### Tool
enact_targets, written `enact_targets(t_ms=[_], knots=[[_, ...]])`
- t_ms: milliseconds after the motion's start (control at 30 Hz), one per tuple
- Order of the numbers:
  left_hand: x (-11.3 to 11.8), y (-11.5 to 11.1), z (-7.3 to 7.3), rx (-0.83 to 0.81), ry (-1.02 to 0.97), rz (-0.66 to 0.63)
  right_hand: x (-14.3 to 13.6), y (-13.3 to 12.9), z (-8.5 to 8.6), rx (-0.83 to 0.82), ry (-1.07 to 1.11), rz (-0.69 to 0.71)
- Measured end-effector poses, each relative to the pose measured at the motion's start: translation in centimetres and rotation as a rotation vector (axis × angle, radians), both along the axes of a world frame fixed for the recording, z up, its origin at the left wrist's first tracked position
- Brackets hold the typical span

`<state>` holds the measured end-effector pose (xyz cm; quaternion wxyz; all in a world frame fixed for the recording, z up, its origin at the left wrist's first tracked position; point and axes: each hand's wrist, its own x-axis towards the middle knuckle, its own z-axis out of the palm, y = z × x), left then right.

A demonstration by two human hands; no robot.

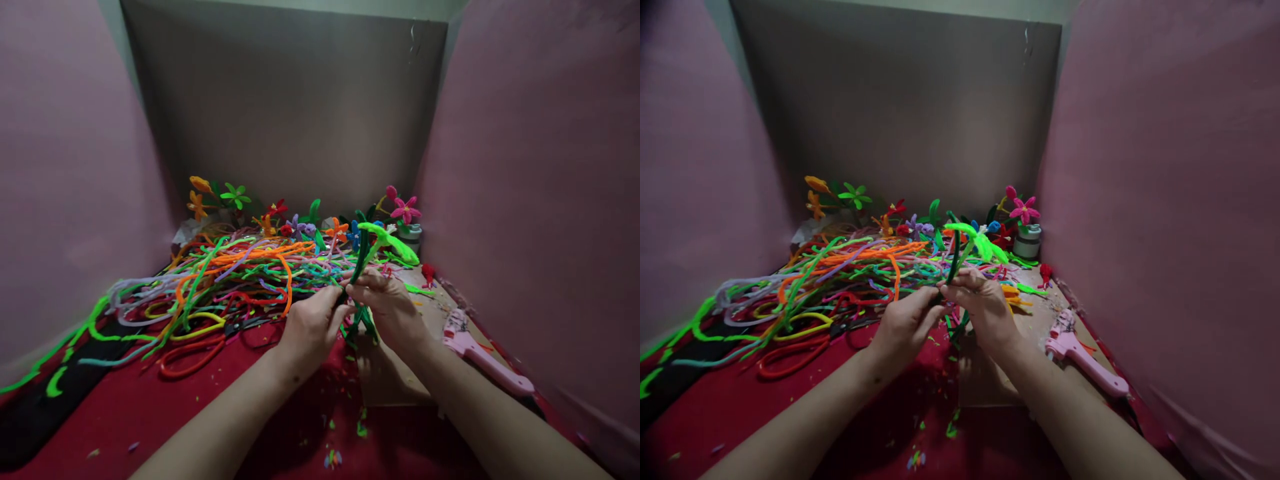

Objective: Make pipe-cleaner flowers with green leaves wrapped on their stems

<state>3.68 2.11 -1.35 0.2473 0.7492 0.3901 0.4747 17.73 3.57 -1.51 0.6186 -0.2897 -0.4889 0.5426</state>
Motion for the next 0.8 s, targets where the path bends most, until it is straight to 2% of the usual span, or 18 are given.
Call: enact_targets(t_ms=[67, 133, 267, 400, 500, 600, 667, 700, 800], knots=[[0.1, 0.0, -0.2, 0.037, 0.017, 0.036, -0.2, 0.0, -0.1, -0.031, 0.004, 0.020], [0.0, 0.0, 0.0, -0.114, -0.078, -0.025, -0.3, -0.1, 0.0, -0.026, 0.006, 0.070], [-0.3, -0.1, 1.0, -0.472, -0.352, -0.249, 0.0, -0.3, 0.3, 0.006, 0.017, 0.174], [-0.3, -0.2, 1.0, -0.670, -0.550, -0.431, 0.4, -0.4, 0.3, 0.004, 0.018, 0.244], [-0.6, 0.1, 0.5, -0.795, -0.611, -0.596, 0.5, -0.4, 0.2, 0.008, 0.043, 0.340], [-1.0, 0.3, 0.5, -0.869, -0.583, -0.734, 0.4, -0.3, 0.1, 0.026, 0.028, 0.390], [-1.0, 0.3, 0.7, -0.816, -0.507, -0.702, 0.3, -0.1, -0.1, 0.045, 0.033, 0.331], [-1.0, 0.3, 0.9, -0.747, -0.447, -0.637, 0.3, 0.0, -0.1, 0.058, 0.047, 0.279], [-0.4, 0.1, 0.8, -0.420, -0.265, -0.307, -0.1, 0.1, -0.3, 0.104, 0.073, 0.111]])
